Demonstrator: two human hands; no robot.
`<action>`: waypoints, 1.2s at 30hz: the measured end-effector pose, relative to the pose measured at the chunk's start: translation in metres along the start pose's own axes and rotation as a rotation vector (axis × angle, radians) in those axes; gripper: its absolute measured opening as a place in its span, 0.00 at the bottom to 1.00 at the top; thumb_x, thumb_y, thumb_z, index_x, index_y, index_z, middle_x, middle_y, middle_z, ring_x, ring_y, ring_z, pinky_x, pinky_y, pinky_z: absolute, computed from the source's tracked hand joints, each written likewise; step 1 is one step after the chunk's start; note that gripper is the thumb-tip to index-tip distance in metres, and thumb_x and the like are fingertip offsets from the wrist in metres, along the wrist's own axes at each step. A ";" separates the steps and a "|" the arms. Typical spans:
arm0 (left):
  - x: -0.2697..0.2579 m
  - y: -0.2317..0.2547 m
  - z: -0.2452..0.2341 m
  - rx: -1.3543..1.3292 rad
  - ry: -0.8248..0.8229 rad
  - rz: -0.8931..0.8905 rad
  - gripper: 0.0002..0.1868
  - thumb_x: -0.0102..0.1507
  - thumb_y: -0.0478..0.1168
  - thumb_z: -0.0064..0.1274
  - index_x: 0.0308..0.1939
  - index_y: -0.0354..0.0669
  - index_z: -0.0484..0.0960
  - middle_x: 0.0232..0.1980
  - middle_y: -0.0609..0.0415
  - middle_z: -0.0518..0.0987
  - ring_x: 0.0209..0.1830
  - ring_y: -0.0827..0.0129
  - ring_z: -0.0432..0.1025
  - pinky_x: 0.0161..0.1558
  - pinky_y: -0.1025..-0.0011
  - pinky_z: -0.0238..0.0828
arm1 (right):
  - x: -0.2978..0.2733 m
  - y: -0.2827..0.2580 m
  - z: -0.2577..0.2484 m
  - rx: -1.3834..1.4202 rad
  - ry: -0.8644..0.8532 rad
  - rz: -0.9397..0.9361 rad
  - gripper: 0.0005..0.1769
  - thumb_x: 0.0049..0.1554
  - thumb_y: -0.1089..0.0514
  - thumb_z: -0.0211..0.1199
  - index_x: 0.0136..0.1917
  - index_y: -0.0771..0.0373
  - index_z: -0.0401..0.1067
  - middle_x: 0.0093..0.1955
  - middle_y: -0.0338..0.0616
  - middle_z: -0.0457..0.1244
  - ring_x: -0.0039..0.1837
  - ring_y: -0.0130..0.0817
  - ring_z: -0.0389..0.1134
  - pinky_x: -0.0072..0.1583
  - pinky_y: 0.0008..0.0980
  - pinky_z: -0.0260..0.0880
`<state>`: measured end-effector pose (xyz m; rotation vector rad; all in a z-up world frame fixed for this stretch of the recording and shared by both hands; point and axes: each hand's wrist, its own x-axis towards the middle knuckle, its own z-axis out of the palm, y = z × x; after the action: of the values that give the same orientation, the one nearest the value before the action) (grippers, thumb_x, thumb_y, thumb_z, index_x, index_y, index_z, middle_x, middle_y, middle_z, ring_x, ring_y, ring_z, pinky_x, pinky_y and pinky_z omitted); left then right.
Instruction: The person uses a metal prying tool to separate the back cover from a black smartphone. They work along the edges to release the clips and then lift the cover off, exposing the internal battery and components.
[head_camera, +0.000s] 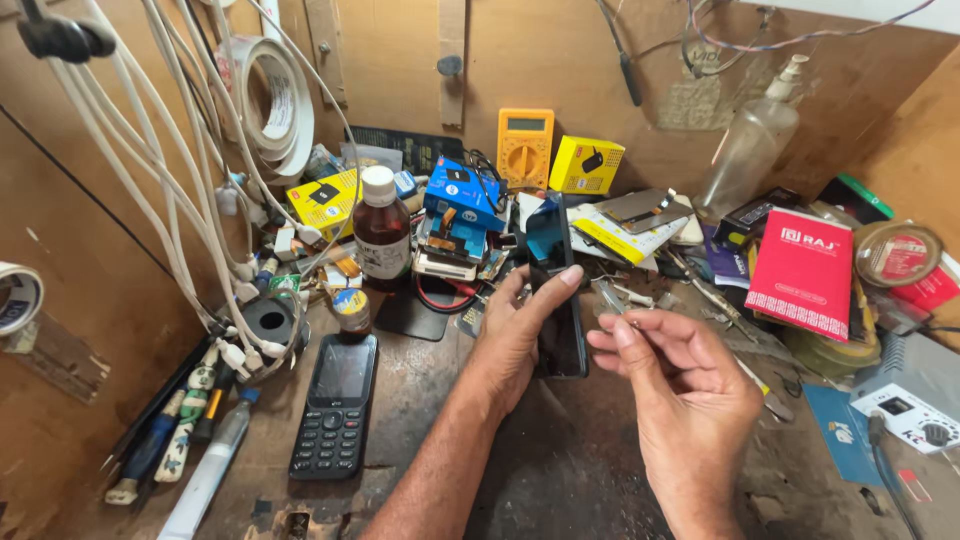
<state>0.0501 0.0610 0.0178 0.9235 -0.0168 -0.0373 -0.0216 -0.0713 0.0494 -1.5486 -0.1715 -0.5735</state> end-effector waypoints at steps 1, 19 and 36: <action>0.000 0.000 0.000 0.009 0.021 -0.013 0.47 0.52 0.52 0.67 0.66 0.35 0.60 0.56 0.49 0.80 0.53 0.69 0.78 0.52 0.72 0.77 | -0.002 0.000 0.001 -0.010 -0.001 -0.024 0.08 0.60 0.68 0.63 0.53 0.73 0.73 0.49 0.52 0.72 0.49 0.34 0.76 0.53 0.32 0.80; 0.004 -0.005 -0.004 0.051 -0.019 0.034 0.55 0.50 0.57 0.68 0.70 0.21 0.62 0.56 0.41 0.77 0.53 0.65 0.75 0.52 0.71 0.74 | -0.010 0.006 0.006 -0.106 0.020 -0.110 0.07 0.59 0.70 0.65 0.52 0.73 0.74 0.49 0.49 0.73 0.50 0.27 0.74 0.56 0.25 0.76; -0.003 -0.001 0.000 0.078 -0.013 0.048 0.41 0.51 0.56 0.68 0.59 0.33 0.74 0.47 0.49 0.82 0.44 0.69 0.78 0.47 0.72 0.78 | -0.015 0.018 0.004 -0.199 0.044 -0.201 0.06 0.58 0.69 0.69 0.50 0.70 0.77 0.48 0.41 0.72 0.47 0.17 0.70 0.48 0.16 0.68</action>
<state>0.0466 0.0604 0.0168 1.0005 -0.0531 0.0017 -0.0250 -0.0656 0.0267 -1.7217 -0.2442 -0.8017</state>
